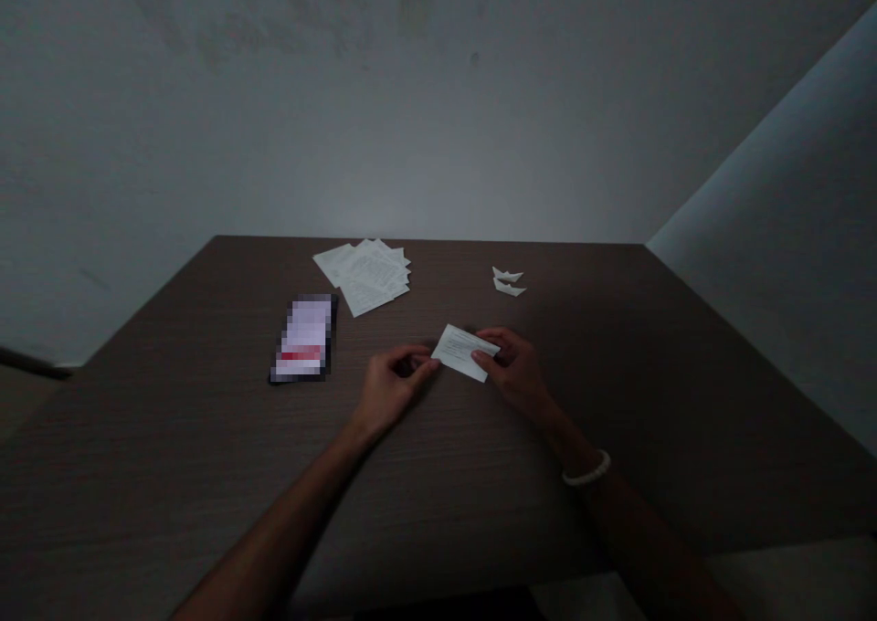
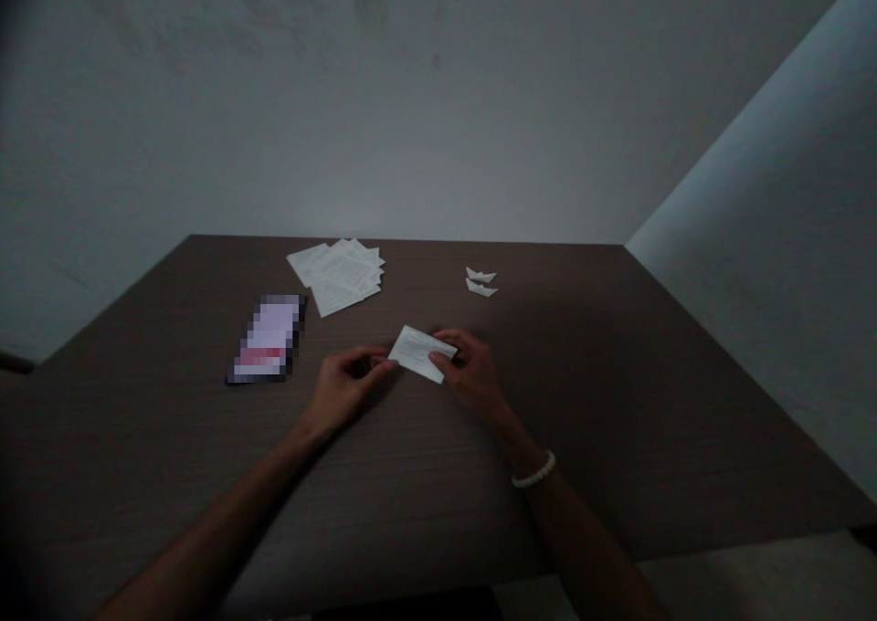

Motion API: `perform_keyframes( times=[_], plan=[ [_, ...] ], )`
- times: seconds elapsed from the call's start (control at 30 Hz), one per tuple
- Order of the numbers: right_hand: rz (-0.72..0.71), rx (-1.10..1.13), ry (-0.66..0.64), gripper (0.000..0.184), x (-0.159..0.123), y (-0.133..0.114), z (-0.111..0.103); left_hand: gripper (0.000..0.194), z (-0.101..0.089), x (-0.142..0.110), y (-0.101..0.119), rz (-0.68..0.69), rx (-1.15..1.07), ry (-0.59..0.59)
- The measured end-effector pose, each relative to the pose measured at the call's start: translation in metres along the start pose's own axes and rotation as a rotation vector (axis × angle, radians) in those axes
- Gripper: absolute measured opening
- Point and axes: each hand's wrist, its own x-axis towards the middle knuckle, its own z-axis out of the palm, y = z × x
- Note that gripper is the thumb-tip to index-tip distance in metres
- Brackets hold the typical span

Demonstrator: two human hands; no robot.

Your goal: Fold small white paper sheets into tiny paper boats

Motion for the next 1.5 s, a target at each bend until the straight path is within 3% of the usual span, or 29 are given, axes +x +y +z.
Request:
perform_keyframes(
  times=[0.23, 0.5, 0.63, 0.73, 0.97, 1.17, 1.5],
  plan=[
    [-0.001, 0.017, -0.013, 0.025, -0.003, 0.001, 0.006, 0.030, 0.009, -0.005, 0.010, -0.088, -0.202, 0.032],
    [-0.020, 0.011, -0.151, 0.030, -0.006, -0.001, 0.007, 0.027, 0.010, -0.001, 0.006, -0.050, -0.179, 0.151],
    [-0.028, -0.006, -0.213, 0.033, -0.007, -0.004, 0.005, 0.025, 0.009, -0.001, 0.006, -0.023, -0.195, 0.142],
    [-0.022, 0.019, -0.244, 0.034, -0.007, -0.003, 0.003, 0.030, 0.007, -0.002, 0.007, -0.111, -0.219, 0.075],
    [-0.023, -0.017, -0.174, 0.036, -0.006, -0.006, 0.002, 0.030, 0.010, -0.006, 0.006, -0.167, -0.254, -0.038],
    [-0.010, 0.017, -0.162, 0.039, -0.006, -0.006, 0.004, 0.028, 0.011, -0.004, 0.004, -0.160, -0.275, 0.051],
    [-0.020, 0.002, -0.131, 0.037, -0.006, -0.006, 0.005, 0.028, 0.012, -0.004, 0.007, -0.153, -0.286, 0.078]
  ],
)
